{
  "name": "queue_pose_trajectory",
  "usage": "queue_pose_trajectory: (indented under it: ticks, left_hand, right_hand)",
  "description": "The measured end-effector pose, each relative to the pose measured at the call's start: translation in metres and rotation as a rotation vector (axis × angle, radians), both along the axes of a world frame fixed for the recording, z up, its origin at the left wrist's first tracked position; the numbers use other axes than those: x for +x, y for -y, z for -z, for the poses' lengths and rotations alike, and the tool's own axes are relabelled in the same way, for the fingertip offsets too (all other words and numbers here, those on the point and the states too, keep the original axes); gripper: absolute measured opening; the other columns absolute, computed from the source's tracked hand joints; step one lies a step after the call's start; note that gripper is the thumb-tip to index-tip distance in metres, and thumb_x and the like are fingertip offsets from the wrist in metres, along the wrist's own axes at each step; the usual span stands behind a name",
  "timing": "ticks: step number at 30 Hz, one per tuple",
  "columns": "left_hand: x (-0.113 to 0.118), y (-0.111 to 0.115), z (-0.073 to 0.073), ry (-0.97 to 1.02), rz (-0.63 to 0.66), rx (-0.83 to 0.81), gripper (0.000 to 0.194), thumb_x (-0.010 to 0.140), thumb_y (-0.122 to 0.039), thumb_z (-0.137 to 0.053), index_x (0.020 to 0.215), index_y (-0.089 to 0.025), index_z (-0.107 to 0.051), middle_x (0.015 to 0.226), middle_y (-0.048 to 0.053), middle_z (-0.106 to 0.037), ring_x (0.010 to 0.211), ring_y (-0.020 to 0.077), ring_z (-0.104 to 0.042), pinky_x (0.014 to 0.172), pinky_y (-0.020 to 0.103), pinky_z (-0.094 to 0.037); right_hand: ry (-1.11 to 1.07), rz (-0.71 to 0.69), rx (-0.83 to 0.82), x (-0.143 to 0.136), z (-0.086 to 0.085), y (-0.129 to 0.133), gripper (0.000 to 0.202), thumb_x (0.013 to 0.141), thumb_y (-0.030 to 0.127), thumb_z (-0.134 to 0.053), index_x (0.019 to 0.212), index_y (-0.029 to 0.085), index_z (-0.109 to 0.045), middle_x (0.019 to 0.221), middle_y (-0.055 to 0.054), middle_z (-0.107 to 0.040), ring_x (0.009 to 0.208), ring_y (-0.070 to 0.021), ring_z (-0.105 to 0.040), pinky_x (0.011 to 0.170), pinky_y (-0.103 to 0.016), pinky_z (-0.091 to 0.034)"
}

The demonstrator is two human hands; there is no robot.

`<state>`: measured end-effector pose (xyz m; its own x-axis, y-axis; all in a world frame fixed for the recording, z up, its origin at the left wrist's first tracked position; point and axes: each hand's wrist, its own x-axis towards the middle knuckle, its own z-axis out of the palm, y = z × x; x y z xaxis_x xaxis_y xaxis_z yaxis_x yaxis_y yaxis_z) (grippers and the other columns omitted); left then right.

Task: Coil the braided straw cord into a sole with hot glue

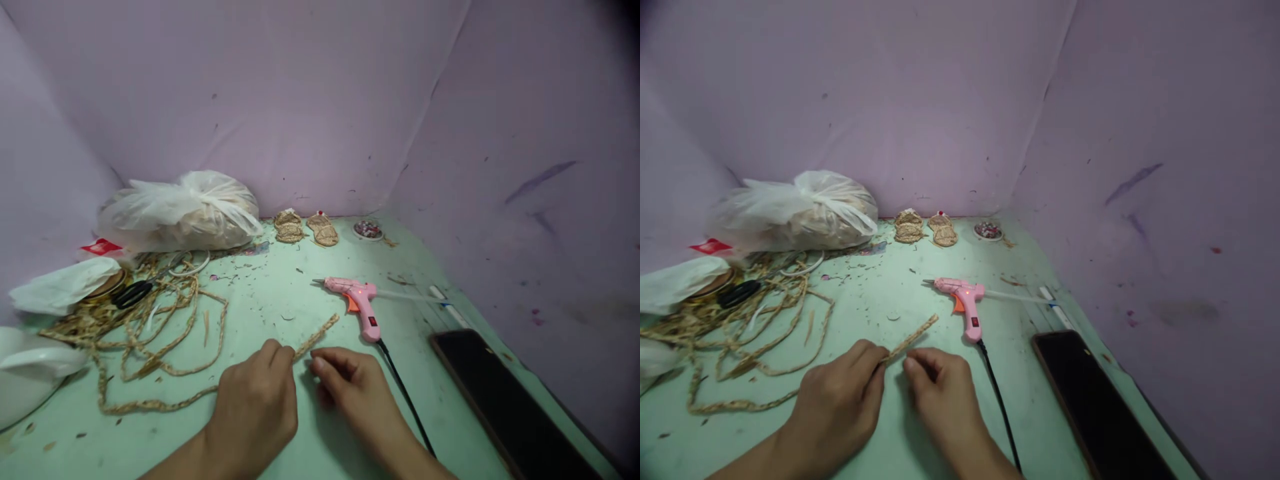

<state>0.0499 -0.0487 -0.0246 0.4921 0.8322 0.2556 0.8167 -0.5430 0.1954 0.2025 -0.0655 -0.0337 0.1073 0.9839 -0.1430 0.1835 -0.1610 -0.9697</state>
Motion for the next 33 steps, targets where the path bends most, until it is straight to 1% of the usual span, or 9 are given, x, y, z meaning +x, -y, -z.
queue_pose_trajectory:
  ticks: [6,9,12,14,18,22,25,29,33]
  left_hand:
    - [0.005,0.005,0.003,0.026,0.034,0.194,0.02,0.077,-0.008,-0.039,0.071,-0.022,-0.053,0.062,0.002,-0.056,0.05,0.0188,-0.055,0.047,0.031,-0.039]
    - [0.005,0.004,0.004,0.029,0.02,0.249,0.018,0.077,-0.008,-0.042,0.072,-0.022,-0.054,0.062,0.001,-0.055,0.05,0.0194,-0.055,0.046,0.031,-0.04]
    - [0.002,0.002,0.004,0.011,0.054,0.29,0.02,0.076,-0.006,-0.043,0.074,-0.021,-0.057,0.062,0.001,-0.056,0.049,0.0202,-0.054,0.045,0.032,-0.042]
    - [-0.002,0.001,0.004,0.001,0.097,0.295,0.024,0.075,-0.004,-0.041,0.078,-0.02,-0.059,0.065,0.002,-0.058,0.049,0.0196,-0.054,0.044,0.031,-0.044]
    - [-0.011,-0.003,0.007,0.01,0.127,0.218,0.029,0.075,-0.003,-0.038,0.085,-0.018,-0.06,0.077,0.005,-0.061,0.052,0.0186,-0.058,0.044,0.03,-0.047]
    - [-0.014,-0.003,0.009,-0.02,0.129,0.118,0.028,0.074,-0.004,-0.037,0.083,-0.018,-0.06,0.078,0.007,-0.06,0.057,0.0206,-0.059,0.046,0.032,-0.049]
    - [-0.013,0.0,0.006,0.017,0.134,0.06,0.028,0.074,-0.004,-0.035,0.085,-0.016,-0.059,0.079,0.008,-0.059,0.063,0.0215,-0.06,0.049,0.032,-0.05]
    - [-0.012,0.004,0.001,0.144,0.062,-0.007,0.026,0.076,-0.008,-0.037,0.091,-0.015,-0.057,0.084,0.008,-0.057,0.068,0.02,-0.061,0.054,0.031,-0.052]
    - [-0.013,0.003,-0.001,-0.064,-0.019,-0.063,0.028,0.076,-0.009,-0.039,0.096,-0.018,-0.057,0.09,0.007,-0.058,0.059,0.0197,-0.06,0.049,0.034,-0.05]
  right_hand:
    - [-0.279,0.112,-0.133,-0.008,0.006,-0.008,0.031,0.072,0.043,-0.06,0.069,0.012,-0.065,0.051,-0.002,-0.059,0.042,-0.0119,-0.052,0.043,-0.026,-0.047]
    - [-0.371,0.2,-0.113,0.003,0.004,-0.012,0.039,0.068,0.048,-0.065,0.086,0.013,-0.064,0.075,-0.006,-0.068,0.06,-0.0143,-0.062,0.062,-0.029,-0.054]
    - [-0.402,0.227,-0.086,0.012,0.001,-0.015,0.048,0.065,0.049,-0.069,0.1,0.016,-0.06,0.095,-0.009,-0.069,0.082,-0.0169,-0.065,0.077,-0.031,-0.053]
    - [-0.371,0.179,-0.095,0.016,0.0,-0.016,0.044,0.062,0.045,-0.074,0.094,0.016,-0.062,0.09,-0.009,-0.07,0.079,-0.0181,-0.066,0.073,-0.032,-0.053]
    - [-0.243,-0.02,-0.102,0.017,-0.001,-0.012,0.026,0.056,0.029,-0.078,0.075,0.016,-0.069,0.071,-0.005,-0.071,0.065,-0.018,-0.065,0.065,-0.032,-0.052]
    - [-0.085,-0.178,-0.035,0.016,0.0,-0.005,0.02,0.062,0.018,-0.071,0.082,0.019,-0.071,0.083,-0.004,-0.071,0.079,-0.0199,-0.064,0.077,-0.035,-0.048]
    - [0.122,-0.28,0.081,0.017,0.003,-0.001,0.017,0.071,0.015,-0.062,0.086,0.02,-0.069,0.084,-0.004,-0.068,0.079,-0.0195,-0.061,0.075,-0.035,-0.047]
    - [0.295,-0.302,0.198,0.021,0.008,0.0,0.015,0.082,0.019,-0.052,0.089,0.018,-0.066,0.084,-0.005,-0.065,0.078,-0.0188,-0.061,0.07,-0.032,-0.048]
    - [0.312,-0.305,0.201,0.022,0.008,-0.001,0.015,0.083,0.021,-0.05,0.088,0.019,-0.064,0.084,-0.005,-0.065,0.077,-0.0184,-0.061,0.069,-0.031,-0.048]
